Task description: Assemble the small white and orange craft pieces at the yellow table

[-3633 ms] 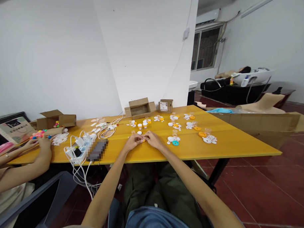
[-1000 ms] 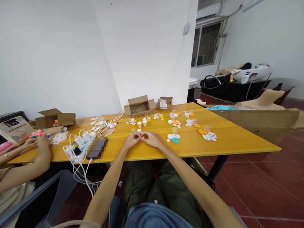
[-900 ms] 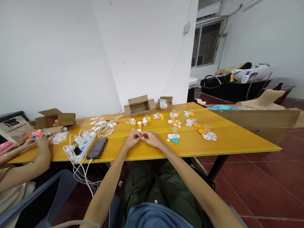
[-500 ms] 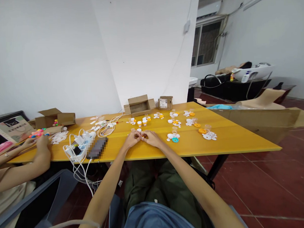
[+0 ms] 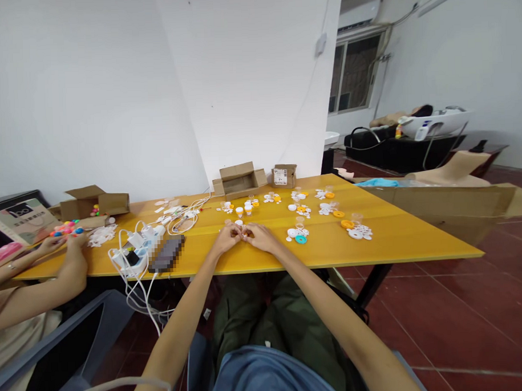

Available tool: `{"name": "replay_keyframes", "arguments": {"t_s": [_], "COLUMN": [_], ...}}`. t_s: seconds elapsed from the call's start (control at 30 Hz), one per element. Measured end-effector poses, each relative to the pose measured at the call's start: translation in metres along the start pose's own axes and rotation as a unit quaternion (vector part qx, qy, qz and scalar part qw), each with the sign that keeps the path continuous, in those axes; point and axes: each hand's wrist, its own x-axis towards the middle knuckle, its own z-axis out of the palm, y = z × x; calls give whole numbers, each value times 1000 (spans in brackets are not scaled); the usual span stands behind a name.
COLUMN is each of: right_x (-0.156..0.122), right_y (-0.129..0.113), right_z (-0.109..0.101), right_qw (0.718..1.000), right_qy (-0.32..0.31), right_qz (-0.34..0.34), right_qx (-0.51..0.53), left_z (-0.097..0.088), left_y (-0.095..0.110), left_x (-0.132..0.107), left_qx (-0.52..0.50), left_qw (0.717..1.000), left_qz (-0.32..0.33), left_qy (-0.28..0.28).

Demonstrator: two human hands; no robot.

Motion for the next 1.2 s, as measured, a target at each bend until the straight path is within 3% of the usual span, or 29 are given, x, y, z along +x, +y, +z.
{"name": "replay_keyframes", "arguments": {"t_s": [0.83, 1.2], "right_x": [2, 3], "right_y": [3, 6], "right_z": [0, 4], "right_qw": [1000, 999], "right_qy": [-15, -7], "right_qz": [-11, -26], "right_qx": [1, 19], "left_z": [1, 0], "left_y": [-4, 4], "left_x": [-1, -3], "left_qx": [50, 57], "left_qw": [997, 998], "left_qz": [55, 22], "left_qy": [0, 9]}}
